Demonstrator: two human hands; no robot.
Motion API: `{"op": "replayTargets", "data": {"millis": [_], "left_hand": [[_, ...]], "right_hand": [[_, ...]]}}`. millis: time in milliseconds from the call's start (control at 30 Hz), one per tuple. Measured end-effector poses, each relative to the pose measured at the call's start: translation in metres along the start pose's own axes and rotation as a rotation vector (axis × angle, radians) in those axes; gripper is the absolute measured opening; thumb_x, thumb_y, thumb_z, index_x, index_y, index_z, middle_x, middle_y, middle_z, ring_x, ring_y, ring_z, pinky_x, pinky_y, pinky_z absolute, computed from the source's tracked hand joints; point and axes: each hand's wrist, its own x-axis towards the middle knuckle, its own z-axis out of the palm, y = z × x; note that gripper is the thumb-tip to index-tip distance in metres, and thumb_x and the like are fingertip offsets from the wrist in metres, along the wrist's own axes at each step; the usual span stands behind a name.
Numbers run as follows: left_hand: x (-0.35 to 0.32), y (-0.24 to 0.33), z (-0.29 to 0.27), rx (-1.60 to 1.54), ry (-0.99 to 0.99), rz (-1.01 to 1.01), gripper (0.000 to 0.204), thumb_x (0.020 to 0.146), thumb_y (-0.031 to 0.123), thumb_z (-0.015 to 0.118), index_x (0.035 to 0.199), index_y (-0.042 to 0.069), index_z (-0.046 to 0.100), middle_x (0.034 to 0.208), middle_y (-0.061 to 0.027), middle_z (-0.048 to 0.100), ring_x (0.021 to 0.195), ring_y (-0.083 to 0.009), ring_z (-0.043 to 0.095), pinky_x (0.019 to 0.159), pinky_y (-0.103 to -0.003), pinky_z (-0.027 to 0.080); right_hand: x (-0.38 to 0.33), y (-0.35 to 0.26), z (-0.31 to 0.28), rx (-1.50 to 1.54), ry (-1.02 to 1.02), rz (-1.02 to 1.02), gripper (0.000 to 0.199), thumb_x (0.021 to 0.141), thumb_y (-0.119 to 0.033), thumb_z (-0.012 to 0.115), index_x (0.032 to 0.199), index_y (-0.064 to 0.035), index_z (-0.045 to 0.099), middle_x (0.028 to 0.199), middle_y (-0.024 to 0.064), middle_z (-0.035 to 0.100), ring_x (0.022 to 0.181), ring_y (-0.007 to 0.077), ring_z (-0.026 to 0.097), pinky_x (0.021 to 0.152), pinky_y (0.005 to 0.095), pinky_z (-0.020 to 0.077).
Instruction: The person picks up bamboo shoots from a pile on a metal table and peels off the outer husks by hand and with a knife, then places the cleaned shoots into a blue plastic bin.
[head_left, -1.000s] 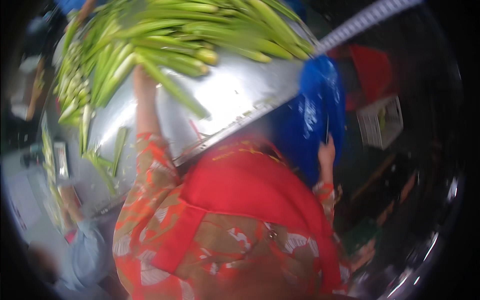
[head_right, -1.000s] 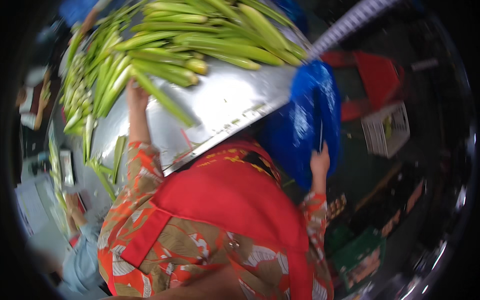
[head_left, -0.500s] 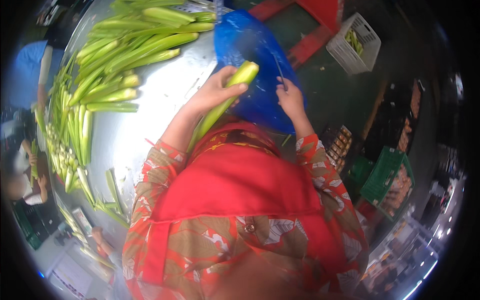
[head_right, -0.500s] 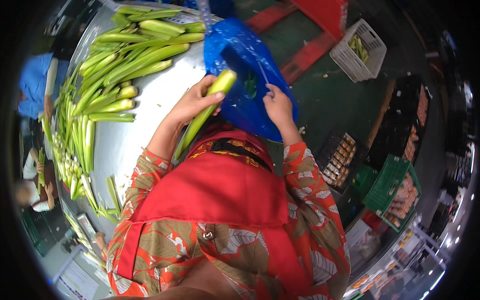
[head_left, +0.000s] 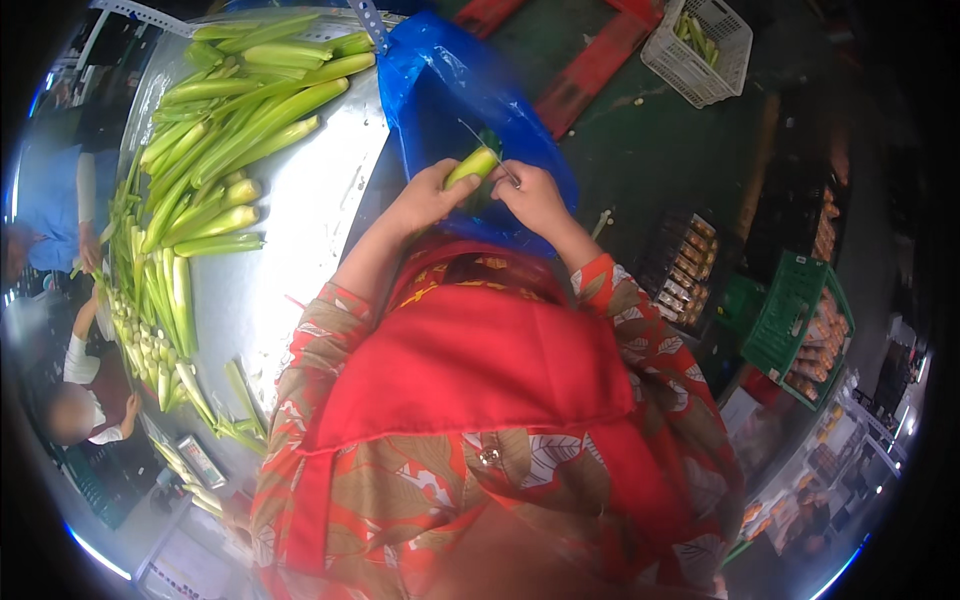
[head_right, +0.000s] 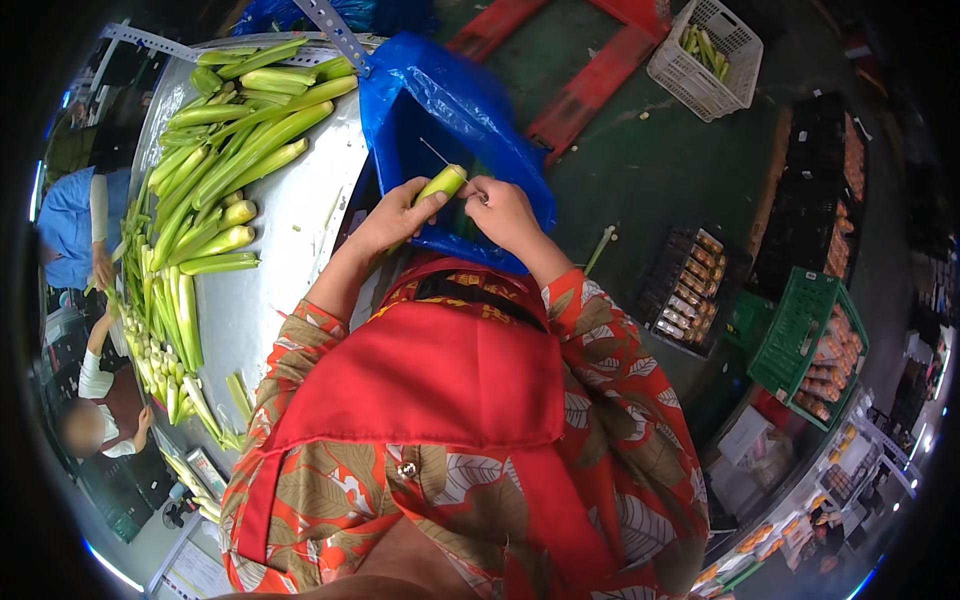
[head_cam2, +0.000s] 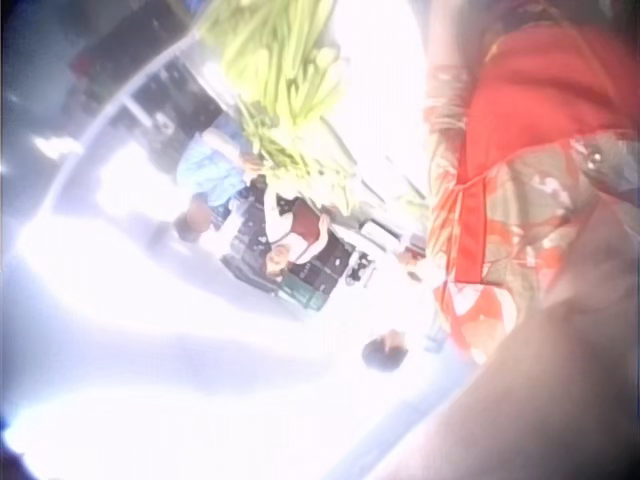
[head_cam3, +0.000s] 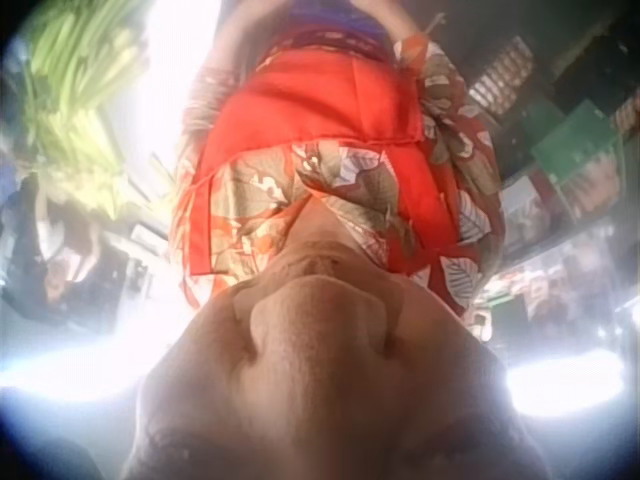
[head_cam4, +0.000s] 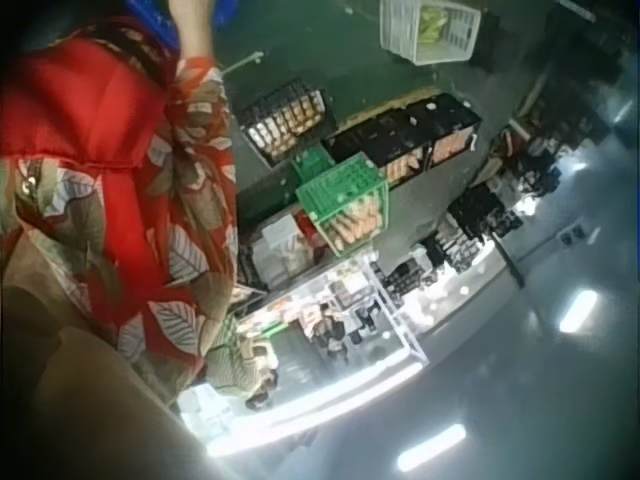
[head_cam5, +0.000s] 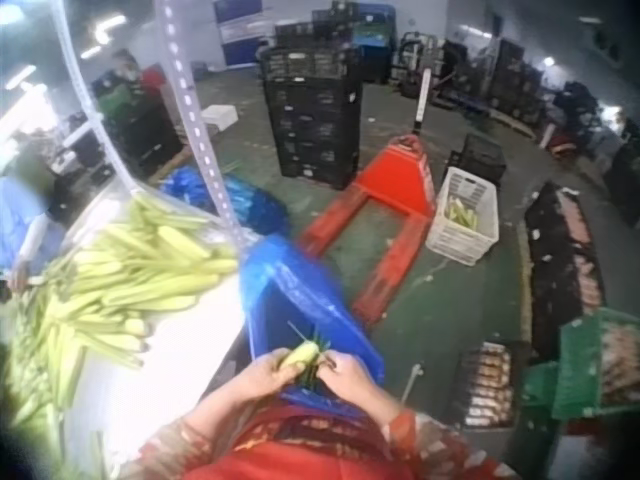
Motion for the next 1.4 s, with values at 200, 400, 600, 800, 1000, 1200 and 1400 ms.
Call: {"op": "replayTargets", "data": {"millis": [200, 400, 600, 800, 1000, 1200, 1400], "left_hand": [[0.005, -0.024, 0.001, 0.15, 0.127, 0.103, 0.051, 0.084, 0.053, 0.064, 0.096, 0.003, 0.057, 0.069, -0.0012, 0.05, 0.063, -0.0092, 0.046, 0.053, -0.026, 0.038], [0.002, -0.019, 0.001, 0.082, 0.103, 0.127, 0.045, 0.088, 0.046, 0.061, 0.095, 0.002, 0.057, 0.066, -0.0026, 0.051, 0.057, -0.0101, 0.048, 0.051, -0.026, 0.039], [-0.008, 0.015, -0.031, -0.216, 0.023, 0.195, 0.035, 0.089, 0.038, 0.061, 0.097, 0.005, 0.056, 0.066, 0.0026, 0.049, 0.053, -0.006, 0.044, 0.047, -0.021, 0.036], [-0.02, 0.01, -0.04, -0.503, -0.113, 0.262, 0.057, 0.085, 0.042, 0.066, 0.12, 0.004, 0.043, 0.079, -0.0046, 0.05, 0.063, -0.0114, 0.051, 0.055, -0.023, 0.042], [-0.025, -0.001, -0.047, -0.509, -0.117, 0.272, 0.057, 0.086, 0.041, 0.065, 0.125, 0.005, 0.043, 0.092, -0.0057, 0.056, 0.078, -0.0141, 0.058, 0.065, -0.025, 0.05], [-0.03, -0.011, -0.044, -0.575, -0.172, 0.219, 0.06, 0.089, 0.044, 0.061, 0.13, 0.004, 0.044, 0.101, -0.0075, 0.059, 0.087, -0.0155, 0.061, 0.073, -0.028, 0.053], [-0.041, 0.007, -0.05, -0.637, -0.165, 0.181, 0.055, 0.096, 0.045, 0.046, 0.13, 0.002, 0.046, 0.111, -0.0142, 0.062, 0.097, -0.0236, 0.064, 0.08, -0.032, 0.053]], "right_hand": [[0.002, -0.003, 0.009, -0.004, -0.047, 0.047, 0.023, 0.08, -0.015, 0.052, 0.094, -0.0029, 0.066, 0.071, 0.0136, 0.066, 0.066, 0.025, 0.066, 0.062, 0.0351, 0.0497], [-0.004, -0.006, 0.012, -0.077, -0.026, 0.108, 0.023, 0.081, -0.018, 0.052, 0.092, -0.0028, 0.066, 0.077, 0.0198, 0.066, 0.074, 0.0352, 0.065, 0.067, 0.0415, 0.05], [-0.022, 0.066, 0.026, -0.406, -0.116, 0.344, 0.023, 0.082, -0.022, 0.054, 0.088, -0.0025, 0.066, 0.08, 0.0206, 0.065, 0.078, 0.0363, 0.063, 0.069, 0.0424, 0.0483], [0.004, 0.007, 0.017, -0.022, 0.075, 0.15, 0.02, 0.084, -0.021, 0.058, 0.087, -0.0023, 0.066, 0.07, 0.0125, 0.064, 0.067, 0.0248, 0.064, 0.061, 0.0344, 0.0478], [0.012, -0.083, 0.013, 0.504, 0.04, 0.013, 0.032, 0.088, -0.028, 0.064, 0.106, -0.0009, 0.064, 0.068, 0.0011, 0.06, 0.061, 0.0061, 0.055, 0.054, 0.0212, 0.0418], [0.017, -0.095, 0.017, 0.54, -0.028, 0.038, 0.032, 0.087, -0.022, 0.065, 0.108, 0.0017, 0.061, 0.069, 0.0027, 0.059, 0.054, 0.0058, 0.052, 0.044, 0.0205, 0.0396], [0.016, -0.092, 0.022, 0.739, 0.058, 0.163, 0.021, 0.084, -0.012, 0.064, 0.095, 0.0045, 0.058, 0.068, 0.0096, 0.06, 0.047, 0.0073, 0.05, 0.039, 0.0215, 0.0397]]}}
